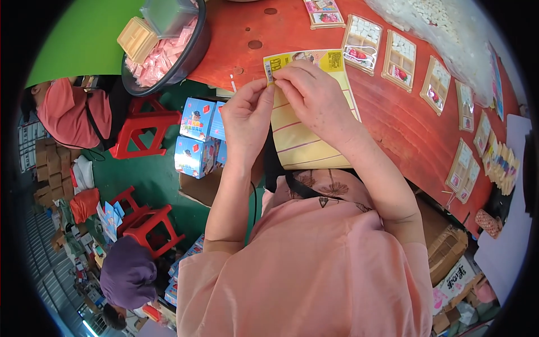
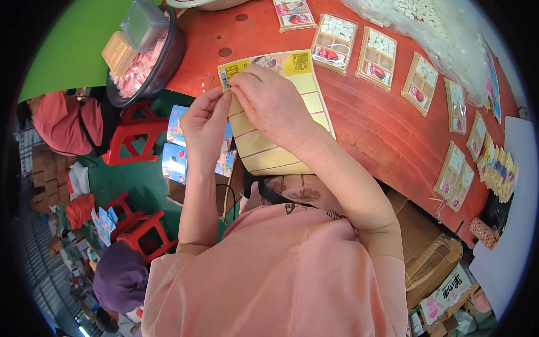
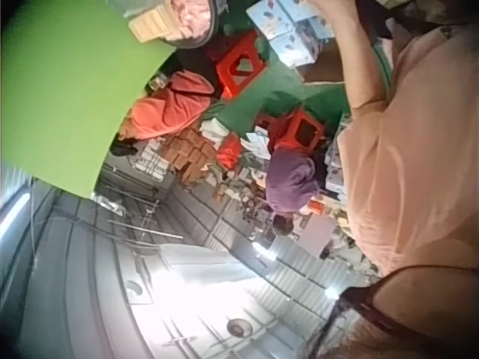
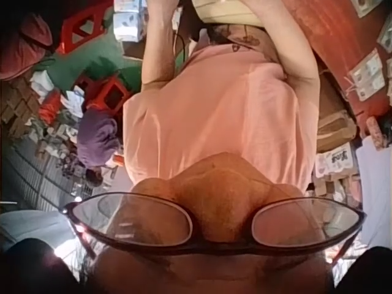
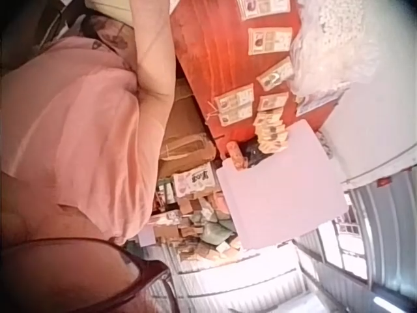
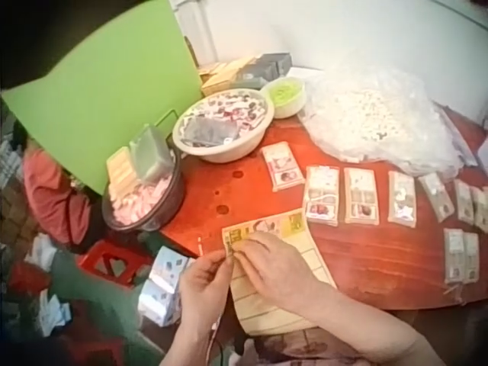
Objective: Applying adhesive labels to small plastic trays filled with white cube-shaped items.
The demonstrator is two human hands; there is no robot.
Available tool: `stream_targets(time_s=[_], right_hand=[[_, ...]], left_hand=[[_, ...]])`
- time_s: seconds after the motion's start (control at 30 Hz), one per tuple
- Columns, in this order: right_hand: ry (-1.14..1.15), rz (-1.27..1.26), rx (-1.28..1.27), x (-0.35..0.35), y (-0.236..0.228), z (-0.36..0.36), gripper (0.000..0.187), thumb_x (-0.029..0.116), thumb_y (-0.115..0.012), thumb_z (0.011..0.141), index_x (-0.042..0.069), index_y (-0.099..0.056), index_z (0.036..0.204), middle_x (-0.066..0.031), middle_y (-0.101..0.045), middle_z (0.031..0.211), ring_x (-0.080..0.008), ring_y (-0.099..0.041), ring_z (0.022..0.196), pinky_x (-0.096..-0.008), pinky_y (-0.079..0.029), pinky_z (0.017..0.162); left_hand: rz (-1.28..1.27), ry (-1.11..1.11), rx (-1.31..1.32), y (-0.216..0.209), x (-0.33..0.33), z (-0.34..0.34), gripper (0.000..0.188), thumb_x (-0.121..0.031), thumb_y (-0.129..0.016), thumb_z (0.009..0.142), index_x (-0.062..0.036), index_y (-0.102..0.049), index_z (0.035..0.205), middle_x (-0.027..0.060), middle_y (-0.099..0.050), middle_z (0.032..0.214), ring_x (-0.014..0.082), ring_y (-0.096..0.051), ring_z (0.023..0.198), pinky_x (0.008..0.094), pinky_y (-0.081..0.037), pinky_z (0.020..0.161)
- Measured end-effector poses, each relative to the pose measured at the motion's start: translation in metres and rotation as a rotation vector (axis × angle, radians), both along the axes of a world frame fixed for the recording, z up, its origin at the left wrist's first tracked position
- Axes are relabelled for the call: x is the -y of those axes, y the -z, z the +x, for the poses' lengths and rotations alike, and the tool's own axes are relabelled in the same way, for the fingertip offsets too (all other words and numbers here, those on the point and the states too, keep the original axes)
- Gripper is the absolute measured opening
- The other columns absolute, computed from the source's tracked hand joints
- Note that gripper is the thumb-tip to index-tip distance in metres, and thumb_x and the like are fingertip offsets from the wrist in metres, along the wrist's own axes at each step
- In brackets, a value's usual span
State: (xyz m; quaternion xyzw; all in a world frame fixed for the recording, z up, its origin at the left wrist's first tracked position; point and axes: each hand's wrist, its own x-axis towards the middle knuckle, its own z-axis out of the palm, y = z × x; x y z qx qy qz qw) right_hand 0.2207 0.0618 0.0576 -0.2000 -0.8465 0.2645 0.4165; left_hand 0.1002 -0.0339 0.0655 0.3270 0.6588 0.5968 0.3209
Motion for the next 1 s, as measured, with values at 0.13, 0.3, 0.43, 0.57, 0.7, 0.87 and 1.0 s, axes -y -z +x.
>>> stream_targets(time_s=[0.13,0.3,0.43,0.57,0.7,0.87,1.0], right_hand=[[-0.014,-0.009,0.059,0.003,-0.003,0.008,0.015,0.003,-0.063,0.083,-0.001,-0.061,0.097,-0.0135,-0.061,0.092,-0.0313,-0.064,0.084,-0.0383,-0.054,0.071],[0.011,0.103,0.088,0.005,0.002,0.011,0.023,0.002,-0.063,0.076,-0.002,-0.060,0.098,-0.0137,-0.060,0.090,-0.0318,-0.063,0.085,-0.0383,-0.054,0.071],[0.037,0.131,0.088,0.007,0.004,0.014,0.021,0.001,-0.062,0.076,-0.002,-0.059,0.097,-0.0142,-0.059,0.089,-0.0325,-0.062,0.086,-0.0384,-0.054,0.071],[0.049,0.060,0.084,0.004,0.006,0.015,0.016,0.002,-0.063,0.077,-0.002,-0.057,0.091,-0.0150,-0.059,0.087,-0.0330,-0.063,0.083,-0.0391,-0.054,0.070],[-0.003,0.060,0.093,0.004,0.013,0.019,0.014,0.002,-0.062,0.077,-0.001,-0.057,0.089,-0.0153,-0.059,0.087,-0.0330,-0.064,0.079,-0.0398,-0.054,0.068],[-0.064,0.053,0.283,-0.003,0.008,0.026,0.015,0.002,-0.062,0.076,-0.002,-0.060,0.090,-0.0154,-0.061,0.088,-0.0318,-0.066,0.081,-0.0386,-0.055,0.069],[-0.055,0.067,0.368,-0.004,0.007,0.025,0.011,0.002,-0.063,0.075,-0.002,-0.061,0.086,-0.0152,-0.062,0.087,-0.0314,-0.066,0.081,-0.0376,-0.056,0.070]], left_hand=[[-0.045,0.044,-0.029,-0.003,0.000,0.004,0.015,-0.003,-0.064,0.094,0.0034,-0.069,0.108,0.0012,-0.070,0.091,0.0029,-0.059,0.078,0.0193,-0.048,0.069],[0.018,0.082,-0.171,0.004,-0.004,0.010,0.013,0.001,-0.063,0.093,0.0039,-0.069,0.104,0.0044,-0.069,0.088,0.0055,-0.060,0.076,0.0212,-0.049,0.068],[0.020,0.096,-0.300,0.000,-0.008,0.013,0.012,0.001,-0.063,0.092,0.0047,-0.069,0.101,0.0078,-0.069,0.085,0.0075,-0.060,0.073,0.0225,-0.049,0.067],[0.030,0.075,-0.295,0.009,-0.006,0.016,0.010,0.000,-0.063,0.092,0.0045,-0.069,0.099,0.0070,-0.069,0.084,0.0085,-0.059,0.070,0.0233,-0.049,0.066],[-0.083,0.029,-0.059,0.016,-0.005,0.012,0.010,-0.001,-0.064,0.092,0.0045,-0.068,0.098,0.0068,-0.070,0.084,0.0081,-0.060,0.071,0.0240,-0.049,0.066],[0.045,0.119,-0.586,0.019,-0.009,0.019,0.011,0.005,-0.061,0.091,0.0042,-0.068,0.099,0.0099,-0.070,0.086,0.0119,-0.063,0.074,0.0255,-0.050,0.068],[0.041,0.142,-0.684,0.019,-0.012,0.019,0.013,0.008,-0.059,0.088,0.0047,-0.067,0.098,0.0147,-0.069,0.088,0.0172,-0.065,0.073,0.0279,-0.051,0.068]])
